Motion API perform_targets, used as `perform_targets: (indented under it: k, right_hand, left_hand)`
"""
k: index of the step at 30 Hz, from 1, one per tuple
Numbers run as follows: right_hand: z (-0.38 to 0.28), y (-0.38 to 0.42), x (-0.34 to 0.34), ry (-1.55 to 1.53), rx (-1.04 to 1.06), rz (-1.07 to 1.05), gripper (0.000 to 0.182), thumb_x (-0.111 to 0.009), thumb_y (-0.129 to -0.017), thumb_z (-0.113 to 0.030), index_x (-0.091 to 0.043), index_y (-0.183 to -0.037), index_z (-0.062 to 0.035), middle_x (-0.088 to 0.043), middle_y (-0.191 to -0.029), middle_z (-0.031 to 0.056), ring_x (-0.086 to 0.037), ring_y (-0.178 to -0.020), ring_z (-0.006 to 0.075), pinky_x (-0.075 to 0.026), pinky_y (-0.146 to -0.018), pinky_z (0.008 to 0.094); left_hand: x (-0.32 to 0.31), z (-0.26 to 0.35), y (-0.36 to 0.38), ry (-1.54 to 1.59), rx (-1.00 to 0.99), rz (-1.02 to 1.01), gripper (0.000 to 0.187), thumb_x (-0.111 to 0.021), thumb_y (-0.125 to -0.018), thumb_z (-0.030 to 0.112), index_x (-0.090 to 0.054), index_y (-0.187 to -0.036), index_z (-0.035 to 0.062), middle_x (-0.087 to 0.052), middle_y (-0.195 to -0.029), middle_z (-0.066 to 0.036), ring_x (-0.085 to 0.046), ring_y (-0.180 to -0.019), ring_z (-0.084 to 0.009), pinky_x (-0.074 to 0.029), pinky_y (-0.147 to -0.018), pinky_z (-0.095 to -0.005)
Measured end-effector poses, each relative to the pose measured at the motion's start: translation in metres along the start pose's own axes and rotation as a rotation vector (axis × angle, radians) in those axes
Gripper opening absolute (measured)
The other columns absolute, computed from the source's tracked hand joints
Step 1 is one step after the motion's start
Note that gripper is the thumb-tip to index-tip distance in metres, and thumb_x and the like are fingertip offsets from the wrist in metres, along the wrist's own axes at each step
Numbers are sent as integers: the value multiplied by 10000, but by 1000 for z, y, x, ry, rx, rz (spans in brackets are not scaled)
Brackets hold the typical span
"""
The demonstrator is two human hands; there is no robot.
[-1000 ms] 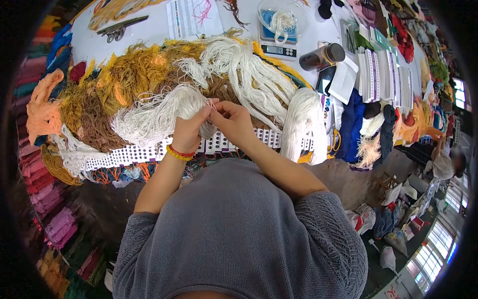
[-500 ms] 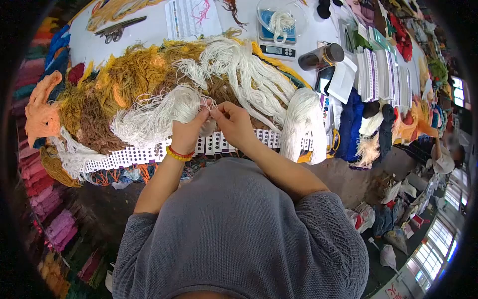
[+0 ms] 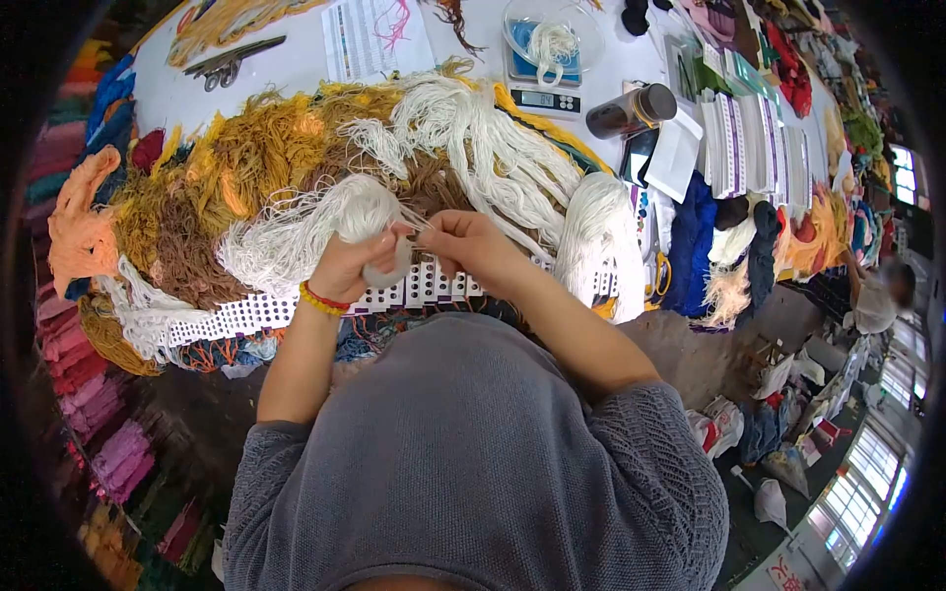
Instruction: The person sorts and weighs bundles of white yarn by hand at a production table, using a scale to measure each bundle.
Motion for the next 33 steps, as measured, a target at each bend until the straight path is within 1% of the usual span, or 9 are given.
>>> perform_targets:
  k: [6,8,10,12,15,18,23,26,33]
  right_hand:
    - [-38,26,155,483,185,573,174,-484,-787,-172,-611,-854,-74,-451,-555,-34,-386,-467,45,-281,-391,200]
    - [-43,49,262,634,239,876,179,-504,-771,-181,-621,-857,-77,-440,-558,-23,-374,-463,53,-268,-385,219]
    - [-55,92,347,641,235,1192,213,-495,-790,-194,-643,-845,-50,-574,-635,38,-466,-498,113,-370,-454,259]
    - [-84,133,368,673,254,1416,229,-509,-783,-223,-651,-823,-48,-534,-565,36,-446,-464,102,-341,-430,257]
    - [-157,132,306,807,502,1233,229,-526,-789,-228,-600,-698,-31,-416,-476,-1,-371,-423,87,-275,-405,247]
    - [-232,114,260,165,790,852,214,-500,-833,-203,-554,-707,-39,-384,-487,-6,-339,-435,97,-286,-440,221]
    - [-388,123,161,179,1036,118,168,-516,-837,-192,-547,-832,-27,-461,-634,22,-414,-581,131,-364,-570,236]
    - [-430,140,55,247,1451,452,178,-490,-811,-193,-523,-645,-136,-489,-576,-13,-440,-524,102,-354,-608,272]
    - [-458,127,15,415,1482,544,178,-484,-806,-189,-528,-646,-126,-485,-555,-1,-444,-497,110,-350,-539,269]
  left_hand:
    - [164,43,67,-32,-67,323,276,-541,-817,242,-528,-992,28,-521,-704,6,-434,-542,-69,-340,-463,-190]
    - [259,87,120,-74,-197,573,233,-526,-831,287,-543,-896,64,-468,-633,23,-433,-533,-63,-398,-508,-209]
    - [300,131,180,-207,-405,1199,208,-520,-842,291,-543,-810,86,-327,-534,79,-291,-452,-31,-224,-405,-186]
    - [394,150,243,-140,-465,1288,223,-513,-833,294,-582,-919,101,-369,-559,84,-289,-472,-38,-241,-431,-193]
    - [343,161,217,-167,-459,1249,221,-513,-824,298,-590,-926,118,-406,-579,74,-321,-497,-50,-272,-464,-192]
    - [304,113,131,-783,-190,968,351,-496,-820,414,-593,-970,111,-444,-601,44,-378,-540,-80,-328,-514,-230]
    - [130,28,7,-658,-7,562,291,-555,-792,377,-629,-749,98,-442,-547,34,-405,-495,-68,-327,-467,-230]
    - [124,-16,-26,-556,73,599,310,-571,-800,323,-617,-705,31,-443,-490,14,-368,-414,-77,-288,-401,-232]
    - [125,-31,-30,-469,71,568,325,-591,-794,303,-619,-720,-12,-469,-496,-16,-416,-422,-82,-327,-407,-227]
Point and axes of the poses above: each hand's wrist, its own y-axis away from the middle knuckle, its own x-axis out of the back of the hand, z = x × y, the point moved 6 cm from there along -y, towards the middle knuckle
